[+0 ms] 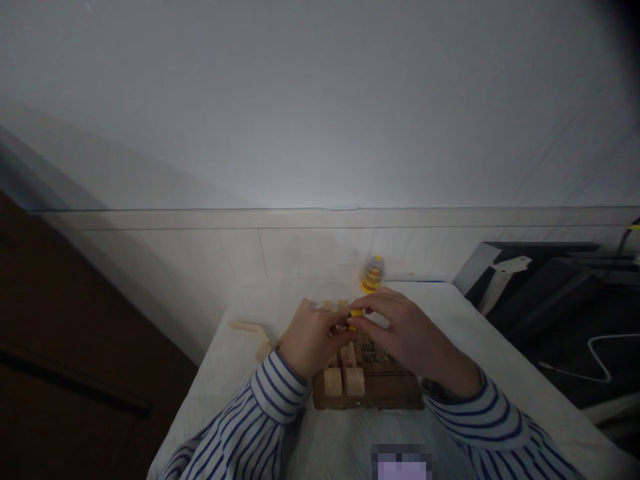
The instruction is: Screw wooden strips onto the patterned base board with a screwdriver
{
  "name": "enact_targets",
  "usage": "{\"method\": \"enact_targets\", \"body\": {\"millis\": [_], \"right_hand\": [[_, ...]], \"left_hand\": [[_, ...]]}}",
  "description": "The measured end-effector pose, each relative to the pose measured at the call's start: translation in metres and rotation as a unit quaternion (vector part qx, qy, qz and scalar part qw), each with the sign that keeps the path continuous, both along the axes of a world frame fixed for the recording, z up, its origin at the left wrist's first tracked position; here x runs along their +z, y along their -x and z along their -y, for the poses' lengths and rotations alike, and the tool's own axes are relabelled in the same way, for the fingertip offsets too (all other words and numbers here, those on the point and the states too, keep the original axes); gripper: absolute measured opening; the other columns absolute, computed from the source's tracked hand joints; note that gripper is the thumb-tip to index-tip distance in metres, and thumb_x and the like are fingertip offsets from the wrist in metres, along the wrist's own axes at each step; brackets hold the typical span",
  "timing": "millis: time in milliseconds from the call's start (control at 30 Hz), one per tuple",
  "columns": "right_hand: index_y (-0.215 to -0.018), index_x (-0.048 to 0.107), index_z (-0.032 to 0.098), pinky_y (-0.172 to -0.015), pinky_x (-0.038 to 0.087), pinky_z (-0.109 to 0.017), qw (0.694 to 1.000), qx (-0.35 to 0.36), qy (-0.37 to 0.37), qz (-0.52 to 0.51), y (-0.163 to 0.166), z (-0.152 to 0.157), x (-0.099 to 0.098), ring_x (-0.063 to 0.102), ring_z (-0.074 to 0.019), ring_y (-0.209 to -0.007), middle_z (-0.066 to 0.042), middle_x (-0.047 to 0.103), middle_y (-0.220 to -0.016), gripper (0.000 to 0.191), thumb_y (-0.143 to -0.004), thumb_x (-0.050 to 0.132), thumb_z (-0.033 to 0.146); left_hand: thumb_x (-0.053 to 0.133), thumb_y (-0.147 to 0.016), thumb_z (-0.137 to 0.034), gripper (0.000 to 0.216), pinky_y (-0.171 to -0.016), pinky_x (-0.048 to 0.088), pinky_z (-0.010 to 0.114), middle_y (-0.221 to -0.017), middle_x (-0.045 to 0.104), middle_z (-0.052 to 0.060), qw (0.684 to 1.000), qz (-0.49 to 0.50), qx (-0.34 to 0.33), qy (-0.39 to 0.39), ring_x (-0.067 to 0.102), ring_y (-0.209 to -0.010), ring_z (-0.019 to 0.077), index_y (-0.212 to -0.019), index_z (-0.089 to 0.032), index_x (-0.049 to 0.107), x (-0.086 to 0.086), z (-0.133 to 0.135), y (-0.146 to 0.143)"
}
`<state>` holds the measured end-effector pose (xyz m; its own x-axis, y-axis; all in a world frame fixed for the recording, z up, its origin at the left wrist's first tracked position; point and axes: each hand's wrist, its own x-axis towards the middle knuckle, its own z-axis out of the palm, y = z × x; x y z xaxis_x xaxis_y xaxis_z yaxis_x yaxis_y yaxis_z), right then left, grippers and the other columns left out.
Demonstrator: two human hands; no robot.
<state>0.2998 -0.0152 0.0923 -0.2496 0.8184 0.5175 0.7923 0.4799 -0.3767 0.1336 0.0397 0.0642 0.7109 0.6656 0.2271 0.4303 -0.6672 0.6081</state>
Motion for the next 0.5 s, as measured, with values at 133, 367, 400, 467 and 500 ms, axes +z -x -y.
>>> {"method": "enact_targets", "body": {"millis": [133,367,400,467,500], "right_hand": [[-0.094,0.06,0.02,-0.079,0.045,-0.037,1.0,0.006,0.002,-0.006,0.0015,0.0017,0.0013,0.059,-0.0193,-0.087,-0.004,0.067,-0.09,0.015,-0.081,0.056,0.026],[-0.102,0.059,0.021,-0.081,0.047,-0.036,0.999,0.039,0.026,-0.024,0.0033,0.0041,0.005,0.059,-0.0181,-0.091,-0.005,0.067,-0.097,0.02,-0.084,0.05,0.02],[-0.101,0.06,0.021,-0.081,0.046,-0.036,0.999,0.043,0.024,-0.022,0.0033,0.0036,0.0046,0.06,-0.0179,-0.091,-0.005,0.067,-0.097,0.019,-0.084,0.05,0.019],[-0.099,0.061,0.021,-0.082,0.046,-0.036,0.999,0.041,0.016,-0.016,0.0029,0.0024,0.0032,0.06,-0.018,-0.09,-0.005,0.068,-0.097,0.018,-0.084,0.051,0.02],[-0.099,0.061,0.02,-0.082,0.046,-0.036,0.999,0.037,0.012,-0.013,0.0026,0.0017,0.0024,0.06,-0.0181,-0.09,-0.005,0.068,-0.096,0.017,-0.084,0.052,0.02]], "left_hand": [[0.055,-0.082,-0.032,0.019,-0.058,0.04,0.02,-0.07,0.066,0.001,1.0,0.01,0.004,-0.006,0.057,-0.064,0.0128,-0.083,-0.018,0.067,-0.0008,-0.0009,0.0004],[0.055,-0.081,-0.025,0.013,-0.059,0.039,0.02,-0.069,0.065,0.0,1.0,0.011,-0.011,-0.016,0.057,-0.064,0.0118,-0.079,-0.017,0.065,0.0012,-0.0008,0.0016],[0.055,-0.082,-0.024,0.012,-0.059,0.039,0.02,-0.069,0.065,0.0,1.0,0.009,-0.015,-0.018,0.057,-0.065,0.012,-0.079,-0.016,0.065,0.0015,-0.0008,0.0017],[0.054,-0.082,-0.023,0.013,-0.059,0.04,0.02,-0.07,0.065,0.0,1.0,0.002,-0.022,-0.02,0.057,-0.066,0.0125,-0.08,-0.016,0.064,0.0019,-0.0011,0.0018],[0.053,-0.083,-0.023,0.013,-0.06,0.04,0.021,-0.071,0.065,0.001,0.999,0.0,-0.027,-0.02,0.057,-0.066,0.0127,-0.082,-0.016,0.064,0.0019,-0.0012,0.0019]]}}
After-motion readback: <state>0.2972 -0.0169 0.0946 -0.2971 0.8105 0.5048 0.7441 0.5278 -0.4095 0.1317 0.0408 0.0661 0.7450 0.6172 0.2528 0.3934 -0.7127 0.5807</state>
